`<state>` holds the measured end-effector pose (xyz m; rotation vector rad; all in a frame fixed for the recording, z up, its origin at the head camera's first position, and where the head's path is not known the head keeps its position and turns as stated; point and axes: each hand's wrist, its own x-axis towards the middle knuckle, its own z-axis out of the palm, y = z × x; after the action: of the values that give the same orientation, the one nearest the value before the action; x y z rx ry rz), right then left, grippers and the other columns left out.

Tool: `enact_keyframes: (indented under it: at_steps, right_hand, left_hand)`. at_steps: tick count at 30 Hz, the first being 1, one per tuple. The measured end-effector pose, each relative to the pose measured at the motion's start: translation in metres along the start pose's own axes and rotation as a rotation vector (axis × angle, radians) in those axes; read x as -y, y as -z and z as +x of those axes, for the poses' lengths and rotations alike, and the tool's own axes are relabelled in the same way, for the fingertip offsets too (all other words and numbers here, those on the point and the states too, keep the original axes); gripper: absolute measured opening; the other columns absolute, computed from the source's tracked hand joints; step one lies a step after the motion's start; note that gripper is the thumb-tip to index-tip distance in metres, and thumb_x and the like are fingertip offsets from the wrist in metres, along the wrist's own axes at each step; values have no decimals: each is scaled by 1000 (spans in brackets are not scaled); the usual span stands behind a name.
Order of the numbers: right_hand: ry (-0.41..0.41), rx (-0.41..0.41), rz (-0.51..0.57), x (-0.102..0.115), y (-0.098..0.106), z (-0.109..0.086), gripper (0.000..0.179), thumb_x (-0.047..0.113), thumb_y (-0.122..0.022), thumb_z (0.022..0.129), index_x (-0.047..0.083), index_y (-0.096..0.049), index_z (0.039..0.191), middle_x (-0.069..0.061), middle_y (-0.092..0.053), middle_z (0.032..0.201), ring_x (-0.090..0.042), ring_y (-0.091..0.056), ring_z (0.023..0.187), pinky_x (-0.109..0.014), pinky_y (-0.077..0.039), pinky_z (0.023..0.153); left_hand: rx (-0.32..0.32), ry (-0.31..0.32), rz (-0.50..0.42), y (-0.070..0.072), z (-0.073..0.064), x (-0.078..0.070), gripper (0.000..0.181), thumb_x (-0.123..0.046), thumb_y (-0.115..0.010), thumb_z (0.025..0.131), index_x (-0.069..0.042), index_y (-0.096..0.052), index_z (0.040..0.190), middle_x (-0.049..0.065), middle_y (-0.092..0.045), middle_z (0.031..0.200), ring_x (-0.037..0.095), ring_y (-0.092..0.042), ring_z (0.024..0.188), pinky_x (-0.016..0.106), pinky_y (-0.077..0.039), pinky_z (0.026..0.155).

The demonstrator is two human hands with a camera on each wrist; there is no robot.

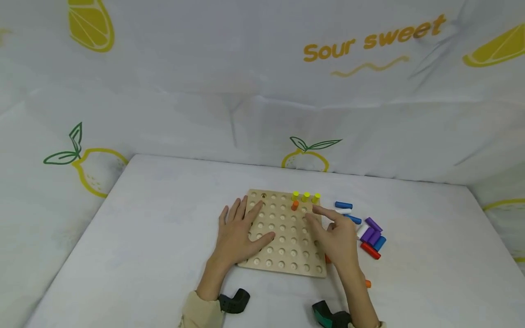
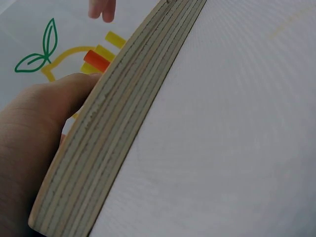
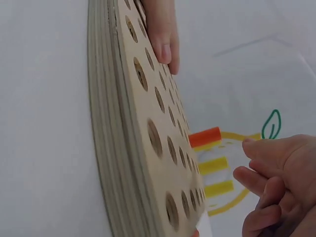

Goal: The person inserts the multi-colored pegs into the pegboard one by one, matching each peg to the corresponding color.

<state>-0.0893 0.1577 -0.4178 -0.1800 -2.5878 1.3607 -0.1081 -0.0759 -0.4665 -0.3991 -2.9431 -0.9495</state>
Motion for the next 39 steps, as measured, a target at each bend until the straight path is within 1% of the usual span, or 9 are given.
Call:
enact_keyframes:
  at_steps: [4,8,10,12,14,17,19,31,39]
  right_hand:
    - [-37,1,-86,1,12,-9,25,20,-79,90,7,-80,112,-11,-64,60,-7,-27,36,-22,-25,37]
    - [-145,76,-200,3,23,-16,26,24,-78,91,8,-80,110,-5,-64,58,-11,-31,38,-22,-26,39]
    - [-190,129,-250,3,29,-19,26,26,-77,91,8,-81,110,-9,-73,69,-13,-36,45,-23,-26,42]
    - [-223,176,-276,2,35,-21,27,27,-77,90,8,-81,110,-11,-80,92,-14,-40,52,-23,-27,43]
    - [-232,214,-296,-1,40,-22,28,29,-77,91,8,-81,109,-13,-79,109,-18,-56,67,-23,-34,49]
    - [-252,260,-316,-5,44,-21,29,30,-77,91,8,-81,109,-15,-77,116,-31,-68,96,-25,-42,60]
    - [-263,282,-334,-8,46,-21,30,31,-77,91,8,-81,108,-16,-76,119,-37,-65,118,-29,-48,69]
    - [-246,374,-376,-13,46,-17,21,23,-76,91,7,-82,103,-17,-76,118,-30,-66,111,-32,-48,71]
    - [-246,395,-391,-11,44,-13,21,22,-76,91,7,-82,105,-19,-74,122,-25,-62,99,-29,-36,59]
  left_hand:
    - [-7,-1,4,0,0,2,86,-64,-65,85,-22,-42,157,20,-29,167,40,-22,158,67,-10,124]
    - [-11,-3,5,-1,0,2,86,-64,-65,85,-23,-42,157,20,-29,167,40,-22,158,66,-9,124]
    - [-9,-3,3,-1,0,3,87,-64,-65,85,-23,-42,157,20,-29,168,40,-21,158,66,-9,124]
    - [-5,-3,3,-1,1,3,87,-65,-64,84,-23,-42,157,20,-29,168,40,-21,158,66,-9,125]
    - [-4,-4,3,-2,0,3,87,-65,-64,84,-23,-43,157,20,-29,167,41,-21,158,66,-9,124]
    - [-3,-2,0,-2,-1,3,87,-65,-64,84,-23,-43,157,20,-29,167,41,-21,158,67,-9,124]
    - [-2,0,-2,-2,-1,2,87,-65,-64,84,-23,-43,157,20,-30,167,41,-21,158,67,-9,124]
    - [2,3,3,-2,1,0,87,-64,-65,84,-22,-44,157,20,-29,167,40,-21,158,67,-9,124]
    - [0,7,11,-2,1,1,87,-65,-65,84,-22,-44,157,19,-29,168,40,-22,158,67,-10,124]
